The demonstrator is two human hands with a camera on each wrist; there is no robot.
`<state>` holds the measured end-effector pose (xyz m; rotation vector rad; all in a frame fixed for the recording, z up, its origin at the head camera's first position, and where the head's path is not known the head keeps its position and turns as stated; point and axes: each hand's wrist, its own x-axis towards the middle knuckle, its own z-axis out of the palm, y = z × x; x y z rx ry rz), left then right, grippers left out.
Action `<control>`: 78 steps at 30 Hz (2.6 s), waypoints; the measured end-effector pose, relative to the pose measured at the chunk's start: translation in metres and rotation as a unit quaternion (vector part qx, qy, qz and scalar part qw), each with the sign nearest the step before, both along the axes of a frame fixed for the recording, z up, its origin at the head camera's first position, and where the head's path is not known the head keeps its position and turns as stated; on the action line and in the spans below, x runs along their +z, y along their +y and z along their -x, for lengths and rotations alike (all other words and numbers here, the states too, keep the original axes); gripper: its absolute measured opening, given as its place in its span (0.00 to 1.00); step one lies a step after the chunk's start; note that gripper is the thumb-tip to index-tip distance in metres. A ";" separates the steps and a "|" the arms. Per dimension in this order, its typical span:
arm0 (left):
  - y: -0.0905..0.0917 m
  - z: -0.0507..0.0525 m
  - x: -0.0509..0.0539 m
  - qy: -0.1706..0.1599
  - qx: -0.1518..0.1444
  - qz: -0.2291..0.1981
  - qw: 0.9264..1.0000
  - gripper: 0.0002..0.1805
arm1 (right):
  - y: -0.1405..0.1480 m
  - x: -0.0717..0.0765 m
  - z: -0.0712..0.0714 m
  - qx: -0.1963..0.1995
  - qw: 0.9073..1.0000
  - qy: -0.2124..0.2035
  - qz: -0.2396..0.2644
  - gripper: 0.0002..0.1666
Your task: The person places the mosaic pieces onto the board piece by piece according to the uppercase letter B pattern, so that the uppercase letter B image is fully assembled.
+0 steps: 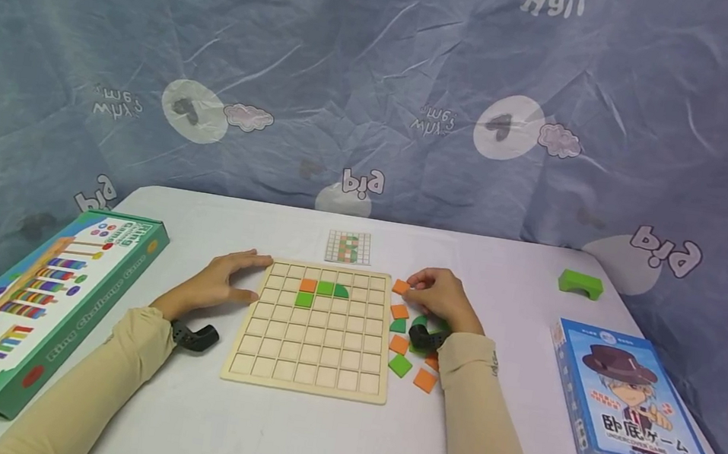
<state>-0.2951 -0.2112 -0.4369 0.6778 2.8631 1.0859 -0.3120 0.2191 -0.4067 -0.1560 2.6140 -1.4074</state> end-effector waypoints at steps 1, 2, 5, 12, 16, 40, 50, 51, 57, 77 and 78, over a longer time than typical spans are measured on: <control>0.000 0.000 0.000 -0.001 0.001 0.000 1.000 0.43 | -0.001 0.000 0.000 0.003 1.000 0.002 0.003 0.19; 0.000 0.000 0.000 -0.002 0.001 -0.001 1.000 0.42 | -0.003 0.001 0.000 0.007 1.000 0.006 0.004 0.19; 0.000 -0.001 0.000 -0.001 0.001 0.001 1.000 0.42 | -0.007 0.004 -0.002 0.019 1.000 0.019 0.007 0.18; -0.001 0.000 -0.001 0.004 -0.001 0.004 1.000 0.42 | -0.015 0.010 -0.005 0.080 0.996 -0.001 0.033 0.19; 0.000 0.001 -0.001 0.005 -0.002 0.000 1.000 0.42 | -0.024 0.013 -0.005 0.107 0.993 -0.017 0.043 0.20; 0.000 0.000 0.000 0.005 -0.001 0.008 1.000 0.42 | -0.067 0.009 -0.012 0.191 0.980 -0.027 0.047 0.18; 0.000 -0.003 0.001 -0.004 0.002 0.008 1.000 0.42 | -0.076 0.006 -0.015 0.202 0.979 0.004 -0.006 0.12; 0.000 -0.003 0.001 -0.004 0.002 0.008 1.000 0.42 | -0.076 0.006 -0.015 0.204 0.979 0.006 -0.007 0.11; 0.000 -0.003 0.000 -0.005 0.003 0.005 1.000 0.42 | -0.076 0.005 -0.015 0.211 0.977 0.007 -0.008 0.11; 0.001 -0.001 0.001 -0.007 0.008 0.006 1.000 0.42 | -0.070 0.008 -0.011 0.219 0.975 -0.022 0.036 0.16; 0.001 -0.001 0.002 -0.006 0.008 0.007 1.000 0.42 | -0.070 0.009 -0.011 0.220 0.974 -0.025 0.040 0.16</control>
